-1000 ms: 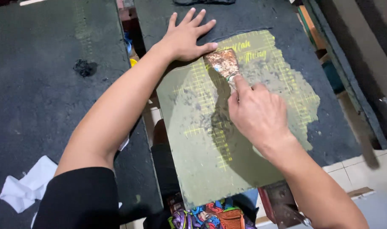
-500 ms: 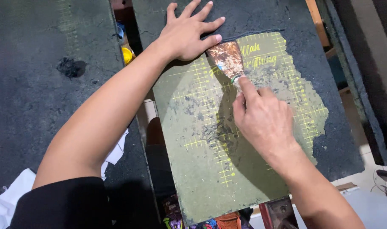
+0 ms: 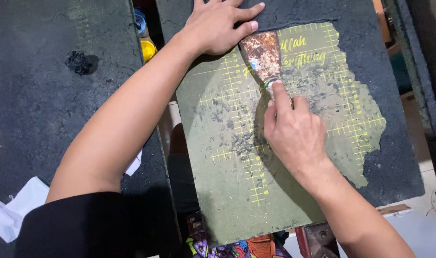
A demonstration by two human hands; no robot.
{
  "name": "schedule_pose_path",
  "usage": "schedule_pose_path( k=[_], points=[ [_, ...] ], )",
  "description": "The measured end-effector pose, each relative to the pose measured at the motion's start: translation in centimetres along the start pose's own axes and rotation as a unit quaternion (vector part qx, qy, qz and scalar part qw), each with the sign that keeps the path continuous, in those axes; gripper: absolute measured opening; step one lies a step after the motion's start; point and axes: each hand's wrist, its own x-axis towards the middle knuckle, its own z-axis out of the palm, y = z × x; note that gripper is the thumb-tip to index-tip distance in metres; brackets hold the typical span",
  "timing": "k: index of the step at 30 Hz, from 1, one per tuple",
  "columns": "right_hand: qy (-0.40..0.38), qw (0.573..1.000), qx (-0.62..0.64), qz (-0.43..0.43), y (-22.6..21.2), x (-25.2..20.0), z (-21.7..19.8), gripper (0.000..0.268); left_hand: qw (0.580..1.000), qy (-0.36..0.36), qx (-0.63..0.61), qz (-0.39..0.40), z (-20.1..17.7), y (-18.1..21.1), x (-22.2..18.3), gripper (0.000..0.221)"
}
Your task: Scraping residue off a screen printing platen using a putty knife
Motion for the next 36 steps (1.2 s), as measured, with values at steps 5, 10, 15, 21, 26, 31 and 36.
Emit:
schedule_pose_path(
  k=[5,10,15,21,26,31,36],
  points=[
    [0.001,1.000,-0.021,0.013,-0.4,0.0,0.2,0.042,0.999,0.039,-0.011,0.032,0.9,-0.9,0.3,0.050],
    [-0.014,0.999,-0.039,0.015,-0.6,0.3,0.1,0.040,0.999,0.049,-0.013,0.020,1.1,-0.9,0.4,0.046],
    [-0.011,0.998,-0.063,0.019,-0.6,0.3,0.9,0.042,0.998,0.056,-0.029,0.029,1.3,-1.2,0.4,0.041],
    [0.007,0.994,-0.105,0.014,-0.5,0.5,1.0,0.041,0.998,0.057,-0.028,0.016,1.1,-1.1,0.4,0.044],
    [0.002,0.995,-0.098,0.015,-0.6,0.7,0.5,0.042,0.999,0.038,-0.028,0.002,1.2,-0.9,0.6,0.046],
    [-0.046,0.998,-0.036,0.023,-0.6,1.0,0.2,0.040,0.998,0.057,-0.014,0.008,1.5,-1.1,0.7,0.045],
    [-0.042,0.999,0.001,0.012,-0.1,0.7,-1.3,0.034,0.997,0.075,-0.023,0.010,2.7,-2.1,0.8,0.042]
  ],
)
